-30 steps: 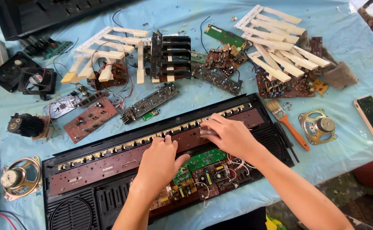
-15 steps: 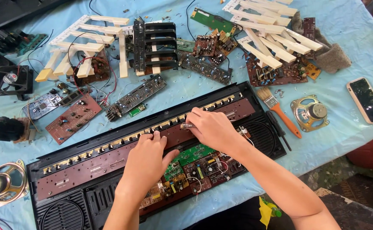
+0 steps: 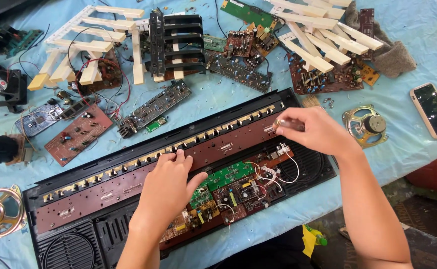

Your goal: The person uses a screwdriver to remove screws from the metal chassis of a disassembled electronic device, likely a keyboard or synthesizer. They systematically unscrew fasteners along the top edge of the device and place them on the table, which is covered with various electronic components and circuit boards.

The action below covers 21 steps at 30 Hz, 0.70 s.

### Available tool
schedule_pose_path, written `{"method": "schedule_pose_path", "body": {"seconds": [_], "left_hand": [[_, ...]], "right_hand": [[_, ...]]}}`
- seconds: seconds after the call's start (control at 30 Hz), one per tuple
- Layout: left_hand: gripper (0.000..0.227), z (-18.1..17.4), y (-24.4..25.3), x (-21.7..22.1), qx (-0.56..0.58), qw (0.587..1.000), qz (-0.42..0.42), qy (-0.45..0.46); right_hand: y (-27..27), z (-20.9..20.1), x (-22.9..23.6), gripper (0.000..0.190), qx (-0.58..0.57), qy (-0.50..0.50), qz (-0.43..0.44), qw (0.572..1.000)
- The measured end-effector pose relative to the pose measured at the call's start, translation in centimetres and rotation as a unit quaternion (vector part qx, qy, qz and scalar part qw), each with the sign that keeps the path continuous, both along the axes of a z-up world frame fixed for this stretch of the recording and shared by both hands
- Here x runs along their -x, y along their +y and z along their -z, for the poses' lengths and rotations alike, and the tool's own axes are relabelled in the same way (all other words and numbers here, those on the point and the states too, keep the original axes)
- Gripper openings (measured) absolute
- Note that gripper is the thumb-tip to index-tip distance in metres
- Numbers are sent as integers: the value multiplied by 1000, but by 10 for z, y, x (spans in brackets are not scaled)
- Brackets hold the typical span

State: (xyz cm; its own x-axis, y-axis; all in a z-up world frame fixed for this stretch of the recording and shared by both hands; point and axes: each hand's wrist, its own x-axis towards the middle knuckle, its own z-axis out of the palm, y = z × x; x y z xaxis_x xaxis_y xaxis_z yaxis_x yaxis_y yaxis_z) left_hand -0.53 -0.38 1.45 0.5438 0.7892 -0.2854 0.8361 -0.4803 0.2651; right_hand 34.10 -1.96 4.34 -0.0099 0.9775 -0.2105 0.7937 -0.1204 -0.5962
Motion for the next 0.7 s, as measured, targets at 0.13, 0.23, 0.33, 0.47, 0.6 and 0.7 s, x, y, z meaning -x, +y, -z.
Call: {"method": "schedule_pose_path", "body": {"seconds": [0.13, 0.23, 0.33, 0.47, 0.6, 0.7], "left_hand": [[56, 5, 0, 1, -15, 1000, 6, 3], [54, -5, 0, -1, 15, 1000, -8, -2], [54, -2, 0, 0, 16, 1000, -11, -5], [54, -1, 0, 0, 20, 1000, -16, -9], [52, -3, 1, 1, 10, 1000, 0, 4], [54, -2, 1, 2, 24, 1000, 3, 14]], "right_hand": [[3, 1, 3, 16, 56, -43, -28, 997], [6, -1, 7, 19, 77, -32, -25, 996], [7, 0, 13, 19, 74, -50, -31, 996], [7, -2, 16, 22, 75, -97, -50, 991], [5, -14, 26, 18, 58, -165, -60, 983], [1, -19, 31, 18, 34, -178, -70, 981]]}}
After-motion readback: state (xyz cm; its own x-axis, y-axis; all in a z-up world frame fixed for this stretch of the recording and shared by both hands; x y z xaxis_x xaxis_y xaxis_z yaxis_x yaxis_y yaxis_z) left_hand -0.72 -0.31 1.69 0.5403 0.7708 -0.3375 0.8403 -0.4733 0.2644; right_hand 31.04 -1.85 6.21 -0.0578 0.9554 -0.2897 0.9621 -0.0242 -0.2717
